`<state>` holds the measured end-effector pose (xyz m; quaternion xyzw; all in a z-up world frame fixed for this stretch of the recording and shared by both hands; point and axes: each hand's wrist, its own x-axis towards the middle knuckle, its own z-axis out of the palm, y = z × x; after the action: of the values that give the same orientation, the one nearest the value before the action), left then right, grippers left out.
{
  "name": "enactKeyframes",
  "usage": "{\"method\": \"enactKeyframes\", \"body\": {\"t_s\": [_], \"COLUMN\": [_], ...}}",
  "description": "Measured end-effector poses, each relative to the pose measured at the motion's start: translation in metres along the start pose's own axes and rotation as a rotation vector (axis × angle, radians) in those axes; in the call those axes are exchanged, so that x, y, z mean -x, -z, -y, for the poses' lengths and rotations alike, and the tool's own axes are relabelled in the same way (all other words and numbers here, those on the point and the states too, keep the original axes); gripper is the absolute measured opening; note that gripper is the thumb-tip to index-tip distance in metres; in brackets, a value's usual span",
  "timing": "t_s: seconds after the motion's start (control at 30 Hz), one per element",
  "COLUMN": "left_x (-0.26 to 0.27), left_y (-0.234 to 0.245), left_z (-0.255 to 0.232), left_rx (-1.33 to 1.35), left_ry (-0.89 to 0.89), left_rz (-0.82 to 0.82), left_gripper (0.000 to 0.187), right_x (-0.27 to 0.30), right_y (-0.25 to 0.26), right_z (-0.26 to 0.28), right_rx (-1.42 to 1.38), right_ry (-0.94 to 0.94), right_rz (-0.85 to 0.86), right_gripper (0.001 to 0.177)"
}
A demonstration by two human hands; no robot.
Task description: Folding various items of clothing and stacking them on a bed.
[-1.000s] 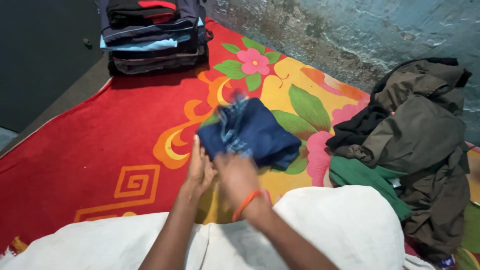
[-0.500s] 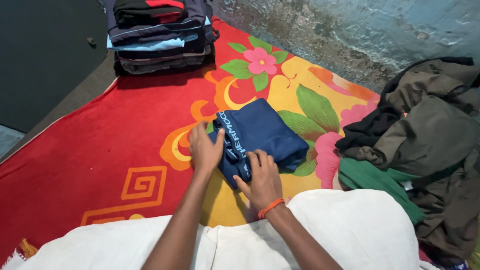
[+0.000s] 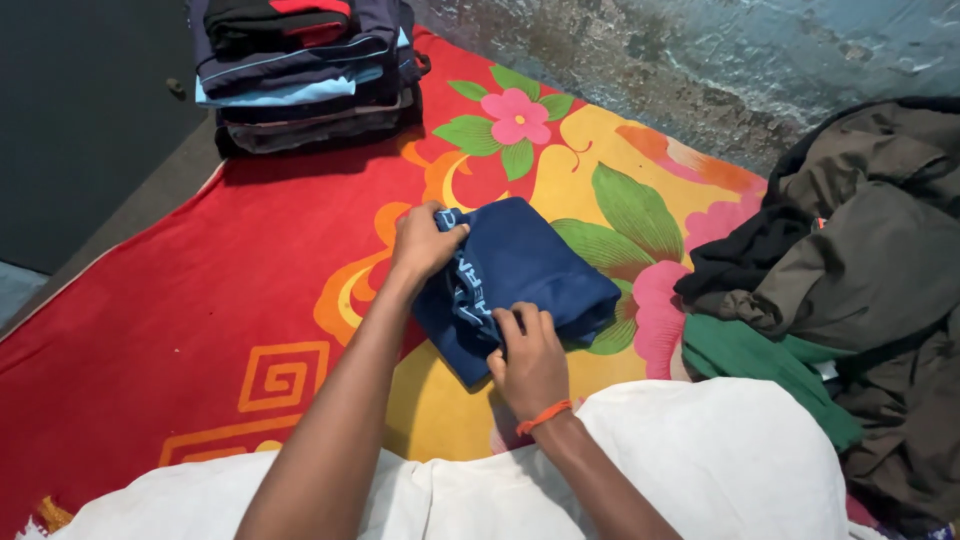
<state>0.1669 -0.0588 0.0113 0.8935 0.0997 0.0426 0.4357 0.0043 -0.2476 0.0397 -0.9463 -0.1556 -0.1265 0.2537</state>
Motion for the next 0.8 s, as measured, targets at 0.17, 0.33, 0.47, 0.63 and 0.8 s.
{"method": "enactKeyframes", "body": {"t_s": [0.17, 0.33, 0.47, 0.63, 0.8], "left_x": [0.049, 0.079, 0.081, 0.085, 0.08], "left_y": [0.021, 0.032, 0.03, 0.007, -0.042], "left_z": [-0.014, -0.032, -0.044, -0.058, -0.022], "left_rx": [-0.144, -0.312, -0.411, -0.373, -0.491], "left_ry": [0.1, 0.168, 0.056, -0.389, -0.495], "left_rz": [0.0, 0.001, -0.075, -0.212, -0.059], "left_gripper": [0.048, 0.052, 0.06, 0.053, 0.054], "right_x": [0.009, 0.02, -0.002, -0.043, -0.072], "right_y": [0.015, 0.017, 0.025, 0.023, -0.037], "right_z": [0.006, 0.001, 0.0, -0.01, -0.062], "right_rx": [-0.067, -0.093, -0.175, -0.156, 0.233], "right_ry": [0.034, 0.048, 0.048, 0.018, -0.038], "right_rz": [0.059, 0.092, 0.114, -0.102, -0.049], "right_gripper": [0.049, 0.045, 0.035, 0.038, 0.054]}}
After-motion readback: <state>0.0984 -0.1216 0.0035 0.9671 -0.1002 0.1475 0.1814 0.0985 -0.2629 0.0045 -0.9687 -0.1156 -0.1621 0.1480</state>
